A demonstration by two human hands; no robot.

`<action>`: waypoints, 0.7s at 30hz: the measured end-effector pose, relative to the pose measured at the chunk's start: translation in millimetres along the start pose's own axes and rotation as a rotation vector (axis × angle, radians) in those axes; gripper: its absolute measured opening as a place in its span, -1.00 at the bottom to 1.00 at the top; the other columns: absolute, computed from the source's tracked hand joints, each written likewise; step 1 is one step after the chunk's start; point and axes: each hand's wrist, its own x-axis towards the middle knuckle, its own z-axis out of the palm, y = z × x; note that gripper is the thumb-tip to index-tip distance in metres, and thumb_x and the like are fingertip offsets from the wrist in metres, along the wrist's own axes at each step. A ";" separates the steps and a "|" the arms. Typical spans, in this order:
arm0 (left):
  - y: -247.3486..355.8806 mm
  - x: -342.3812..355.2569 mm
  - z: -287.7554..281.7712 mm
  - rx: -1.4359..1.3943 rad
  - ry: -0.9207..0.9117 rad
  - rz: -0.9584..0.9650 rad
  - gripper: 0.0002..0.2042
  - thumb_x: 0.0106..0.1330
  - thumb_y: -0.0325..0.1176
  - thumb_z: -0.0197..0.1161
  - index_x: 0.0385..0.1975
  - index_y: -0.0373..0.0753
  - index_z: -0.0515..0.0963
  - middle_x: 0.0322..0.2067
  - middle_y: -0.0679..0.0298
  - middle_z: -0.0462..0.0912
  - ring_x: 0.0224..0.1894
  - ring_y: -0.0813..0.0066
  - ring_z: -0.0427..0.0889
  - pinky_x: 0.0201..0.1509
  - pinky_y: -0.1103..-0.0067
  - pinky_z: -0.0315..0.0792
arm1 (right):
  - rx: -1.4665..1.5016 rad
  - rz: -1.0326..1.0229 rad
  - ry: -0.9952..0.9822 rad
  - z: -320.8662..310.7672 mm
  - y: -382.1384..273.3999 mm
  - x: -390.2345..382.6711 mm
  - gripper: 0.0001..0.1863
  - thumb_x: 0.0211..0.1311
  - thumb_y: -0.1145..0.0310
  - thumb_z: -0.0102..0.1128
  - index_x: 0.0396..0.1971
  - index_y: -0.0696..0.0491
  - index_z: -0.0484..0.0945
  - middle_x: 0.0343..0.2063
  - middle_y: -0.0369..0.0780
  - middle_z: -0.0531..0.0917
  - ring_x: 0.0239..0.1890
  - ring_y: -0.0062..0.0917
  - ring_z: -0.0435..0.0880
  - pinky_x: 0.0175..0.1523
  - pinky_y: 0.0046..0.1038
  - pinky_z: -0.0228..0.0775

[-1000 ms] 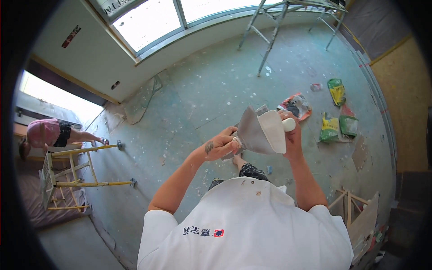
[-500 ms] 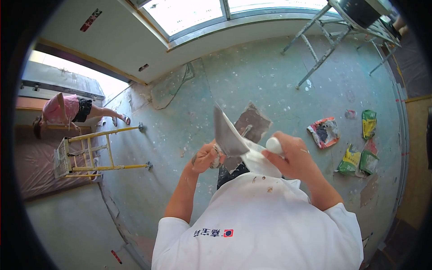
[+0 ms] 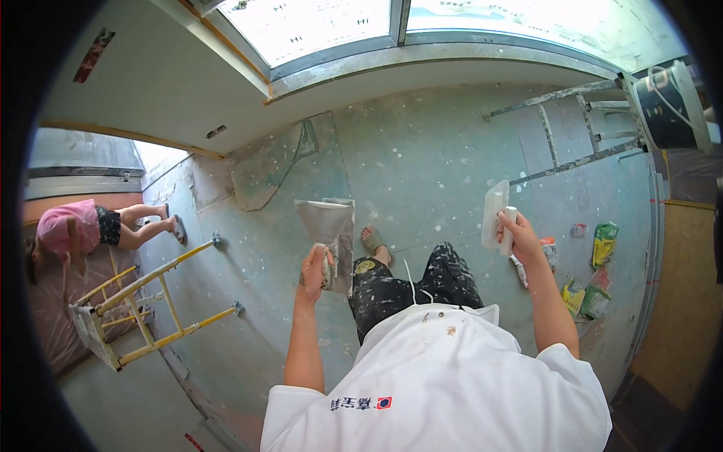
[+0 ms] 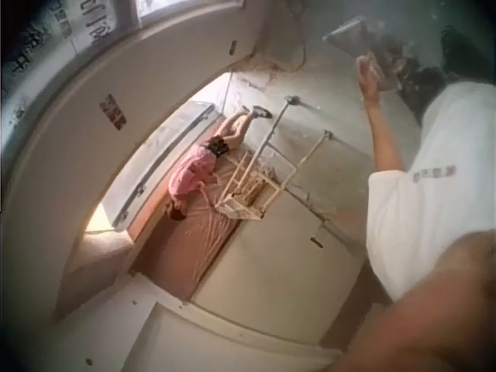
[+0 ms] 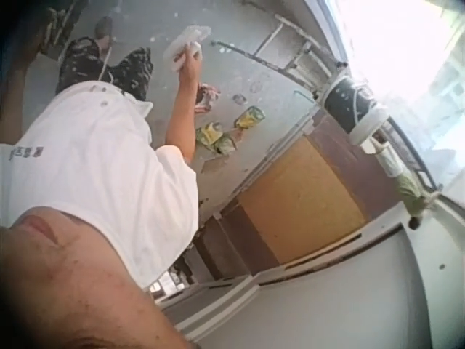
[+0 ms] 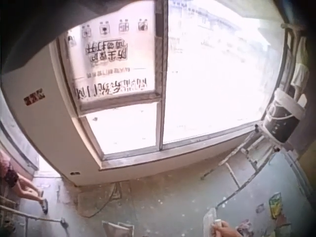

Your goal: Applying and smoothing putty or plaster on walls and edges using a trowel and putty knife.

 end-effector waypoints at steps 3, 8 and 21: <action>19.2 73.1 -17.4 -0.038 0.039 -0.052 -0.59 0.52 0.01 -0.08 -0.46 -0.14 0.46 -0.53 0.51 0.39 -0.49 0.79 0.30 -0.41 0.73 0.18 | -0.049 0.049 0.079 7.3 -16.0 95.2 -0.74 0.40 0.14 0.13 -0.27 0.05 0.49 -0.56 -0.37 0.47 -0.57 -0.70 0.44 -0.45 -0.61 0.32; 29.9 147.3 -39.9 -0.067 0.231 -0.095 -0.58 0.52 0.04 -0.12 -0.41 -0.18 0.42 -0.04 0.11 0.58 0.01 0.40 0.52 0.02 0.50 0.44 | -0.515 -0.038 0.005 20.0 -24.9 274.5 -0.62 0.44 0.04 0.00 -0.23 0.11 0.48 -0.52 -0.25 0.55 -0.53 -0.52 0.53 -0.36 -0.48 0.39; -161.3 438.2 -187.5 -0.137 0.670 -0.241 -0.46 0.46 0.23 -0.20 -0.02 -0.12 0.45 -0.06 0.30 0.56 -0.09 0.48 0.55 -0.13 0.53 0.49 | -1.603 -0.758 0.033 -17.2 55.0 892.5 -0.51 0.33 -0.01 0.06 0.07 0.05 0.47 -0.05 -0.04 0.57 0.03 -0.10 0.51 0.10 -0.16 0.32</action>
